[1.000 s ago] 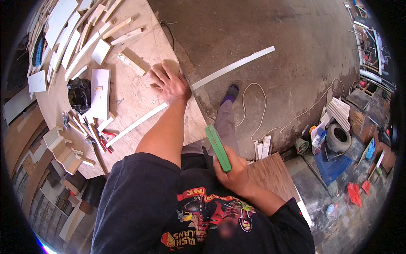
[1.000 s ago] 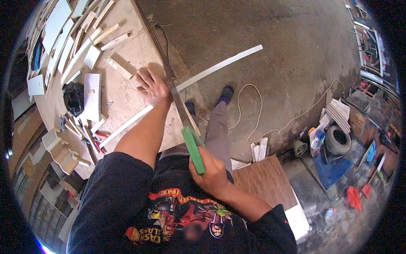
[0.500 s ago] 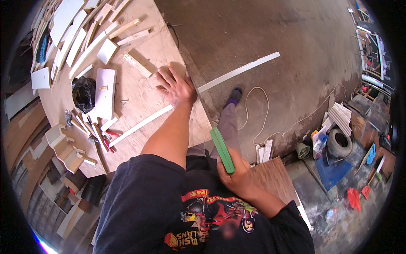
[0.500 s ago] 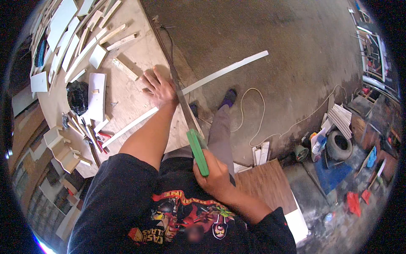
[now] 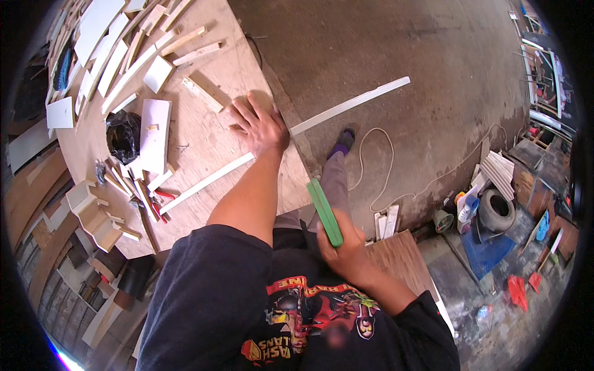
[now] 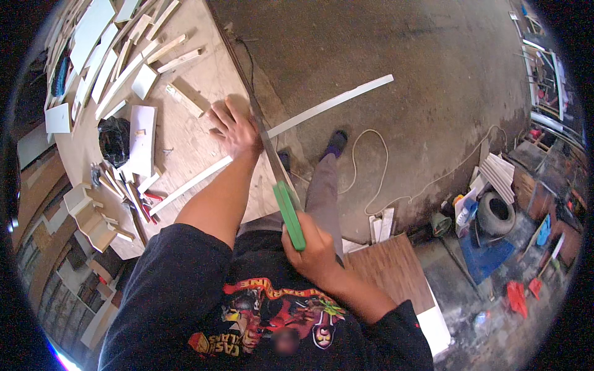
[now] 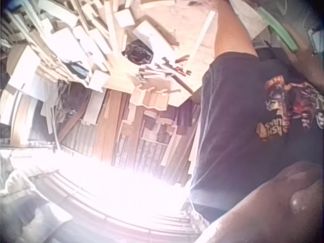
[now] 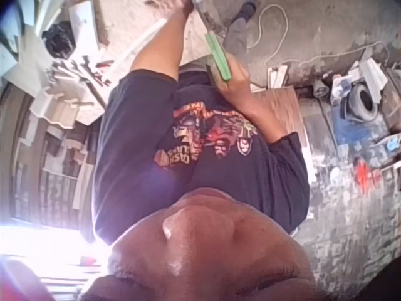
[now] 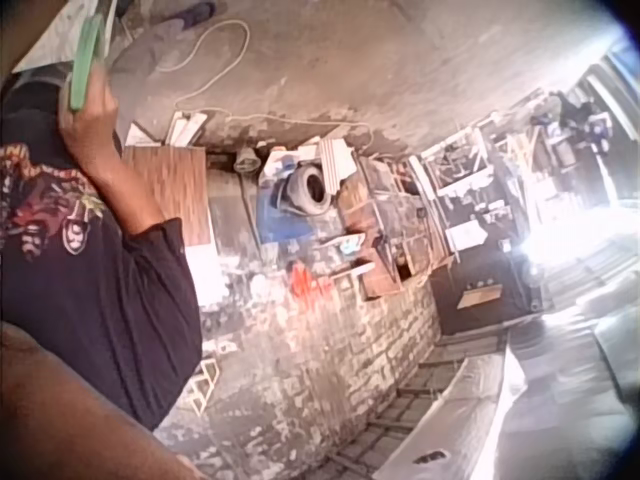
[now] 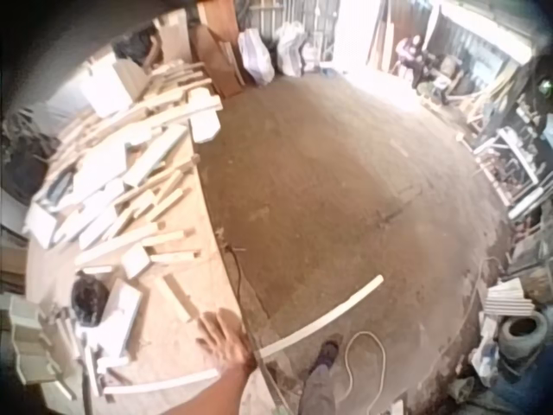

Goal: The person marks a wooden strip with a pen, saws the strip to length using a hand saw, and then aligns it against a partially assembled wooden shelf structure to mark further cut points.

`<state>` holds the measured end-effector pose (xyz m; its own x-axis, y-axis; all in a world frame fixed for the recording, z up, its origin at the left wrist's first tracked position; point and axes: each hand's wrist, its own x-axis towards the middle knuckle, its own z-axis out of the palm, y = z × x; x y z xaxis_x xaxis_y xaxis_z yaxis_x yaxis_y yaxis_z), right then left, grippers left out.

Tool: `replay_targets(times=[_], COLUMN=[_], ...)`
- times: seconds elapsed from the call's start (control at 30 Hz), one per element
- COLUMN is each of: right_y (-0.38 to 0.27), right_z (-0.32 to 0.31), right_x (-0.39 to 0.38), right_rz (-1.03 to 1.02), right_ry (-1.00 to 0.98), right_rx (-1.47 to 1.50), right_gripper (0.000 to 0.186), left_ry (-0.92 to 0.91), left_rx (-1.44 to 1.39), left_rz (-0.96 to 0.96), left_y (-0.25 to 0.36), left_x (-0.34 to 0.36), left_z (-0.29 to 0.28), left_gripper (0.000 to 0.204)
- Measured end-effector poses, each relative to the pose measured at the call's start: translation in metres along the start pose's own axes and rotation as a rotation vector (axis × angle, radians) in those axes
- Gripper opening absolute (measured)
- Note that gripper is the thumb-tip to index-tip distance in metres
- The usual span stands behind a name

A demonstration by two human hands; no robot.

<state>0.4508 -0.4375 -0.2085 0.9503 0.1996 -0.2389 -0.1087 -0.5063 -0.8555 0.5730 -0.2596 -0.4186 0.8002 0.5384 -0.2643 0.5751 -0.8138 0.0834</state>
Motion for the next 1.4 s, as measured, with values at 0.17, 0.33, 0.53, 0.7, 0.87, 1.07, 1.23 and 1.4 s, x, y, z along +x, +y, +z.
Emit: replay_targets(times=[0.17,0.33,0.53,0.7,0.87,1.07,1.23,1.4], right_y=[0.01,0.005,0.014,0.015,0.008,0.017,0.012,0.011], right_z=[0.006,-0.001,0.009,0.01,0.007,0.017,0.01,0.01], right_x=[0.006,-0.004,0.007,0.011,0.0,0.01,-0.002,-0.005], right_rz=[0.029,-0.014,-0.027,0.01,-0.038,-0.056,-0.065,-0.094], right_ry=[-0.002,-0.028,-0.019,-0.012,0.028,0.013,0.027,0.028], right_rx=[-0.006,-0.027,-0.012,0.013,0.015,-0.027,-0.039,-0.039], right_gripper=[0.03,0.033,0.032,0.031,0.031,0.034,0.034,0.034], left_ry=[0.052,-0.066,-0.082,-0.106,-0.058,-0.079,0.039,-0.053], left_rx=[-0.039,-0.005,-0.017,0.009,0.038,0.074,0.097,0.026], left_rz=[0.026,0.002,-0.012,-0.008,-0.001,0.0,0.04,-0.005], left_y=[0.001,0.003,0.003,0.004,-0.003,-0.002,-0.006,-0.007], left_x=[-0.002,-0.001,0.0,0.0,0.002,0.004,0.001,0.005], left_z=[0.005,-0.009,-0.009,-0.012,0.003,0.006,0.013,0.008], left_gripper=[0.083,0.076,0.076,0.075,0.076,0.078,0.079,0.08])
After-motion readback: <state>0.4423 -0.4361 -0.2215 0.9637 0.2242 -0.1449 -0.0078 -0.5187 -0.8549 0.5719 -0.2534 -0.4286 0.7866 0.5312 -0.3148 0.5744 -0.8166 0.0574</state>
